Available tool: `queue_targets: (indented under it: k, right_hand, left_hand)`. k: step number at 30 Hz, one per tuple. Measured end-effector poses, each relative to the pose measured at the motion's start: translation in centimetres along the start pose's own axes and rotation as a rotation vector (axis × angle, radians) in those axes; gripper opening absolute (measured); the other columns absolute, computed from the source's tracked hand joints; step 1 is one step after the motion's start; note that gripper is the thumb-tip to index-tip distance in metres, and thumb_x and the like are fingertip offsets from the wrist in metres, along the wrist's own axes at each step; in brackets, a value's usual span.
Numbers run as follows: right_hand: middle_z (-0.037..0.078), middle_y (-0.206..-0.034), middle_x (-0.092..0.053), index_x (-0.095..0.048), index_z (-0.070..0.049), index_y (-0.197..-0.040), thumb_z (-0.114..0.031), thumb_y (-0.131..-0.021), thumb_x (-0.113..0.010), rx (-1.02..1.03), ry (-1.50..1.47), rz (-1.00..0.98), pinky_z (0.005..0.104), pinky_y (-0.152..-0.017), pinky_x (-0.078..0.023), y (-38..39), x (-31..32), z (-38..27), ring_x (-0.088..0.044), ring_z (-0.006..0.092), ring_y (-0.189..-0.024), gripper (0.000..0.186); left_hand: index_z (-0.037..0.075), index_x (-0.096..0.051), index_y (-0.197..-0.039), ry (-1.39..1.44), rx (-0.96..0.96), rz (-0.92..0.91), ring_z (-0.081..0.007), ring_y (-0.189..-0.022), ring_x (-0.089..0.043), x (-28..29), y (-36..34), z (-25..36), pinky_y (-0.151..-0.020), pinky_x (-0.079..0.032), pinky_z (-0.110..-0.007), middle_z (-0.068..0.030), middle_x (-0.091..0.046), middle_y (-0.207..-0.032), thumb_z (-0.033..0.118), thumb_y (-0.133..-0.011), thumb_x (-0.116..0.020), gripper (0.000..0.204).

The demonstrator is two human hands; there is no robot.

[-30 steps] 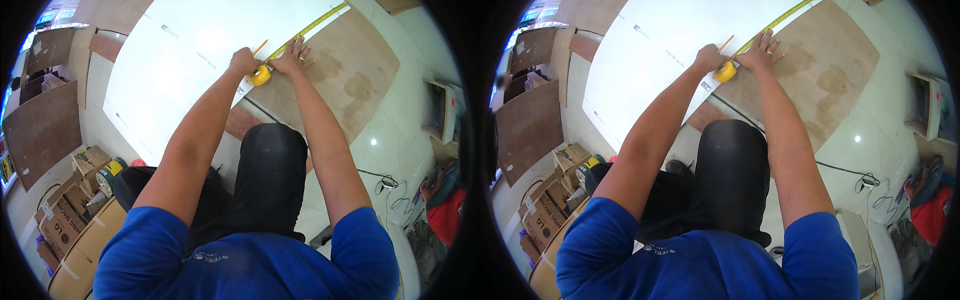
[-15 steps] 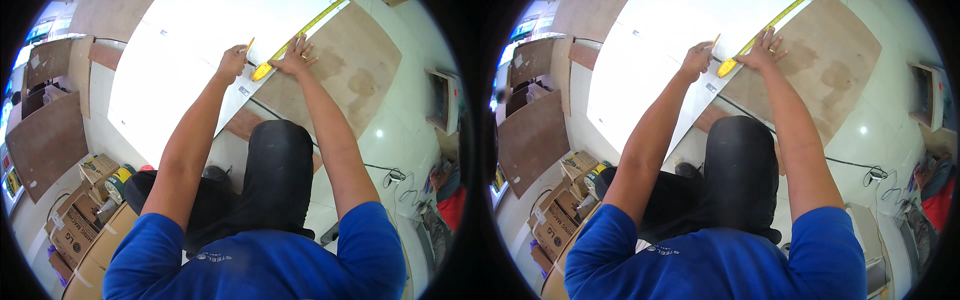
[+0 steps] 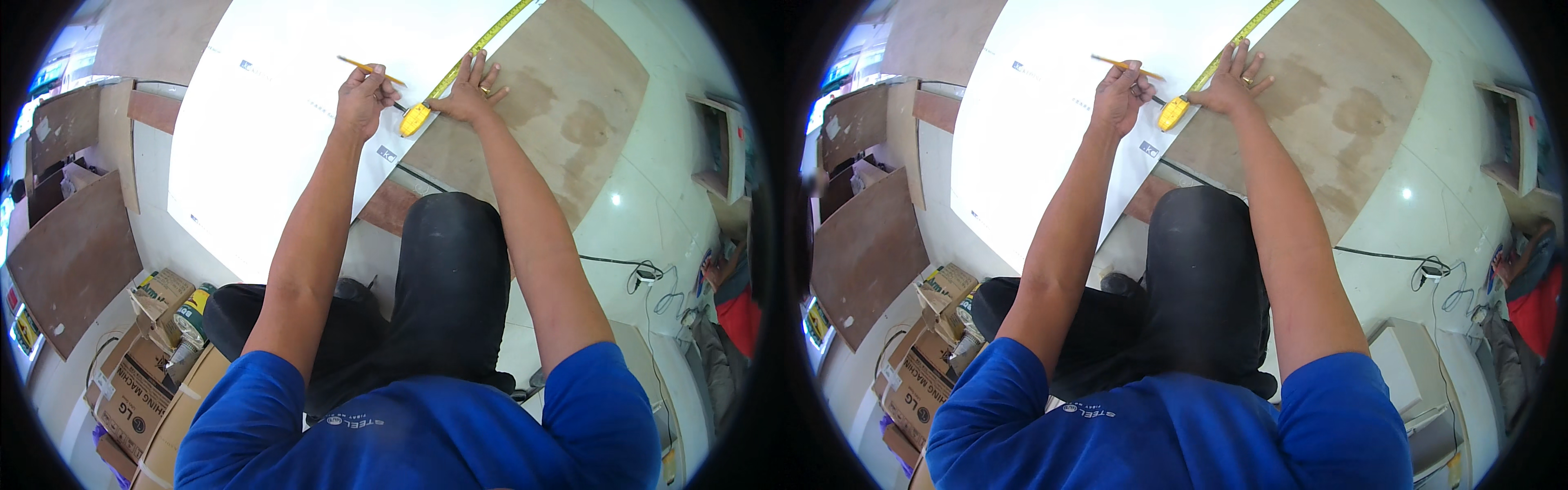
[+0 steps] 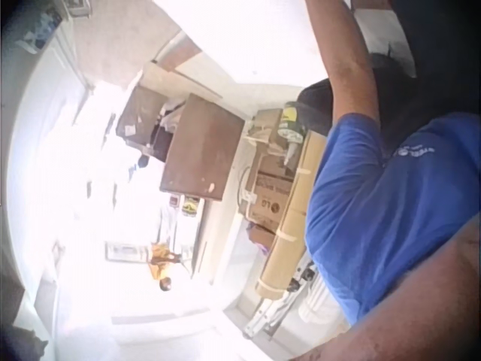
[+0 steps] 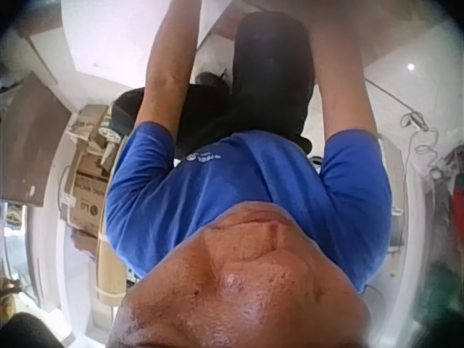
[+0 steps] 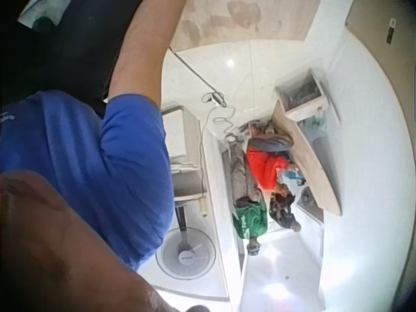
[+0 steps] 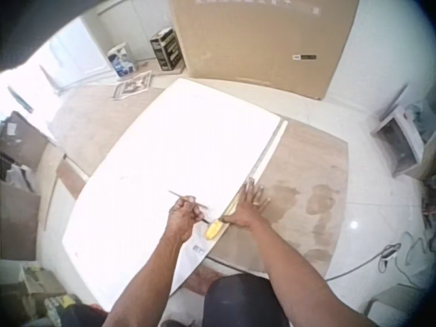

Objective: The person measures a white panel with a tape measure, marks it with a pencil, and cuts it using a utility knife and a wooden straightedge. The person then moves the cut panel aside.

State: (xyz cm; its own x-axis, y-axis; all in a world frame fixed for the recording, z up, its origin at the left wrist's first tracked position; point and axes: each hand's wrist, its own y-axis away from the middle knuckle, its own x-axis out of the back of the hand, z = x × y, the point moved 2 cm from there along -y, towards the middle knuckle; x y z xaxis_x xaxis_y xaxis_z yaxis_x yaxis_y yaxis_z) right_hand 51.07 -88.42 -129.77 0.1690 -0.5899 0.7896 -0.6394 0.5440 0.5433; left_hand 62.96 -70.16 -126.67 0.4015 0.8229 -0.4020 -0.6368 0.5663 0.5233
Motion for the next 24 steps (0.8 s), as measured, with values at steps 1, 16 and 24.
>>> queue_targets:
  k: [1, 16, 24]
  right_hand:
    - [0.02, -0.169, 0.023, 0.012, -0.005, -0.163, -0.069, -0.06, -0.084, -0.007, 0.004, -0.008, 0.0809, -0.11, 0.007, 0.0, 0.0, -0.1, 0.026, 0.0495, -0.151, 0.155]
    - [0.022, -0.17, 0.019, 0.007, -0.003, -0.164, -0.058, -0.057, -0.087, -0.015, -0.072, 0.008, 0.0777, -0.111, 0.012, 0.4, 0.2, -0.4, 0.025, 0.0497, -0.152, 0.152]
    - [0.023, -0.169, 0.019, 0.007, -0.001, -0.163, -0.059, -0.057, -0.087, -0.009, -0.083, 0.02, 0.0778, -0.111, 0.012, 0.3, 0.1, -0.4, 0.025, 0.0502, -0.151, 0.153]
  left_hand:
    - [0.002, -0.059, -0.119, -0.024, 0.007, 0.053, -0.0257, -0.102, -0.07, 0.2, -0.3, -0.3, -0.079, -0.054, -0.032, -0.009, -0.067, -0.096, 0.018, -0.104, -0.062, 0.022]
    - [-0.001, -0.062, -0.098, -0.539, -0.179, -0.127, -0.0208, -0.09, -0.07, -2.2, -1.5, -2.0, -0.084, -0.057, -0.033, -0.0151, -0.071, -0.099, 0.0, -0.085, -0.072, 0.016]
    - [0.0, -0.059, -0.088, -0.283, -0.147, -0.04, -0.0182, -0.08, -0.067, -2.6, -1.2, -3.1, -0.08, -0.055, -0.031, -0.0125, -0.068, -0.091, 0.002, -0.086, -0.07, 0.011]
